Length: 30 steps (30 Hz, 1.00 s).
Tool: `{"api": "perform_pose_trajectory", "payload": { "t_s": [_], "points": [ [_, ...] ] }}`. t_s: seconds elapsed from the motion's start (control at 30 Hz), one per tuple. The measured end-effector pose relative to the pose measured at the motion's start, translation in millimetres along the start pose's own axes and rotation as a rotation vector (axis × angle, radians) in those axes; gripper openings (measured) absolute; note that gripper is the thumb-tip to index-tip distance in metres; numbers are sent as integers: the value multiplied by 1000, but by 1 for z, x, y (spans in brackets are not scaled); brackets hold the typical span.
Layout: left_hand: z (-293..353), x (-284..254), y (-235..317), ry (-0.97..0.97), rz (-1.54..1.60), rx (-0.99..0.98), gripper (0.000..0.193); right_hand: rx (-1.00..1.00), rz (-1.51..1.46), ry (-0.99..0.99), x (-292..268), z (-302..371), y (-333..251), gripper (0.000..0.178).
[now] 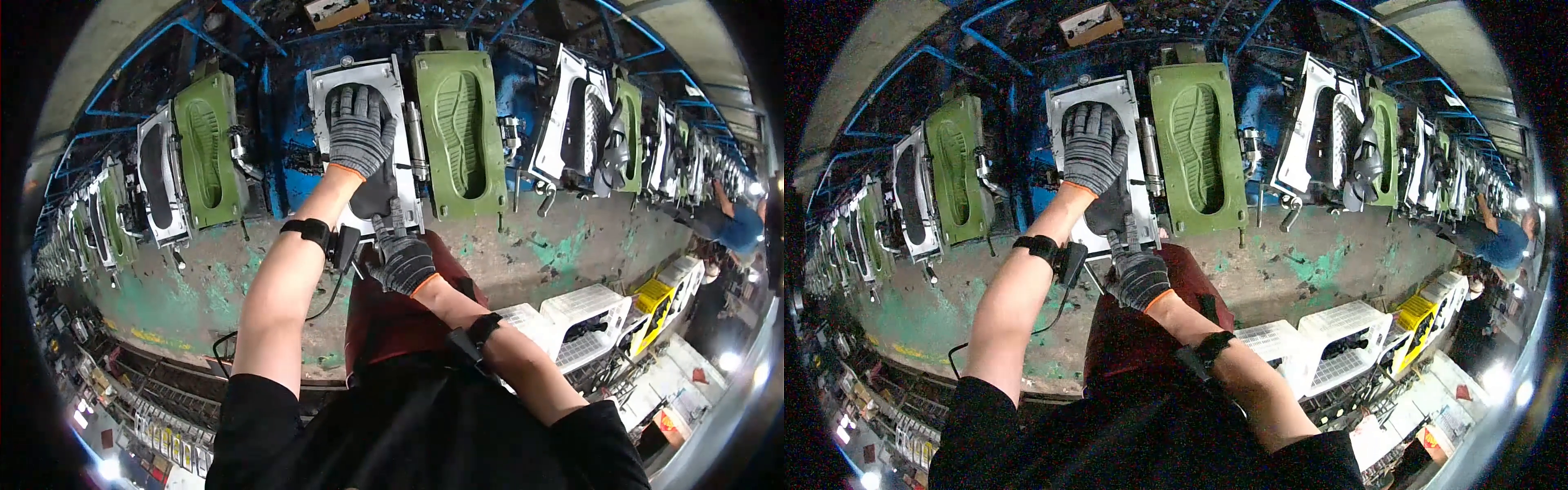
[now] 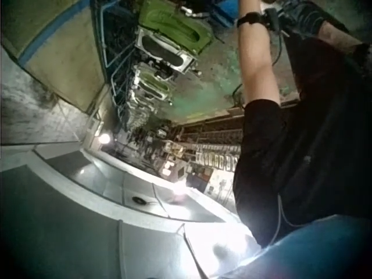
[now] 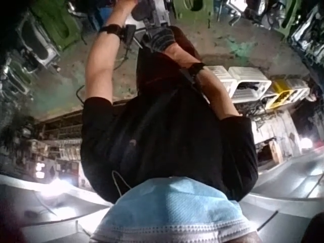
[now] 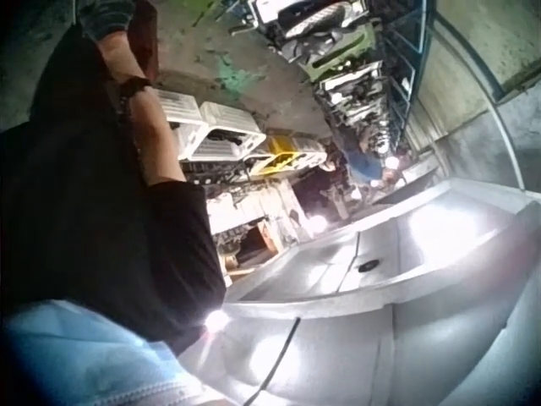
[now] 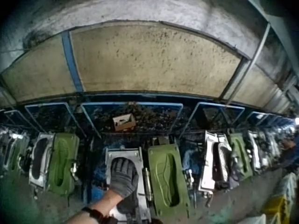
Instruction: The recorder is placing and removing shoe sole components into a series of industrial molding machines on a factory line.
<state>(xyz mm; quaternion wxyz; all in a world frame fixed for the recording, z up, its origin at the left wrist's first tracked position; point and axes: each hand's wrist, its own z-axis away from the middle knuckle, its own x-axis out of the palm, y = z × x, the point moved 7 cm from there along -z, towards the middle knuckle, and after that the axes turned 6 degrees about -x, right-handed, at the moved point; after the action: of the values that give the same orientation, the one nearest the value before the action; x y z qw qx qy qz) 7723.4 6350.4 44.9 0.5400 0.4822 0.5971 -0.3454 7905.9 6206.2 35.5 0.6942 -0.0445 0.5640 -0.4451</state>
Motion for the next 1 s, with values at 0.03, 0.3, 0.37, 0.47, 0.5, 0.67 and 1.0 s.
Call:
{"api": "perform_pose_trajectory", "payload": {
  "t_s": [0.03,0.3,0.37,0.47,0.5,0.67,1.0],
  "points": [
    [3,-2,16,-17,-99,-4,81,24,-2,-2,1,1,8,93],
    [-22,1,38,-195,-324,-47,95,25,-130,-105,-1,2,21,109],
    [-10,6,7,-32,-269,-91,83,-125,-102,46,4,2,1,112],
    [-10,4,23,74,-25,-39,73,-57,-80,55,12,1,14,108],
    [3,-5,21,29,-58,-56,85,-92,10,14,2,1,4,104],
    [13,-4,49,-204,-131,-135,110,-62,-138,-30,3,11,18,98],
    [16,-3,38,-71,18,-104,89,33,-30,-284,89,8,37,53]
  ]
}}
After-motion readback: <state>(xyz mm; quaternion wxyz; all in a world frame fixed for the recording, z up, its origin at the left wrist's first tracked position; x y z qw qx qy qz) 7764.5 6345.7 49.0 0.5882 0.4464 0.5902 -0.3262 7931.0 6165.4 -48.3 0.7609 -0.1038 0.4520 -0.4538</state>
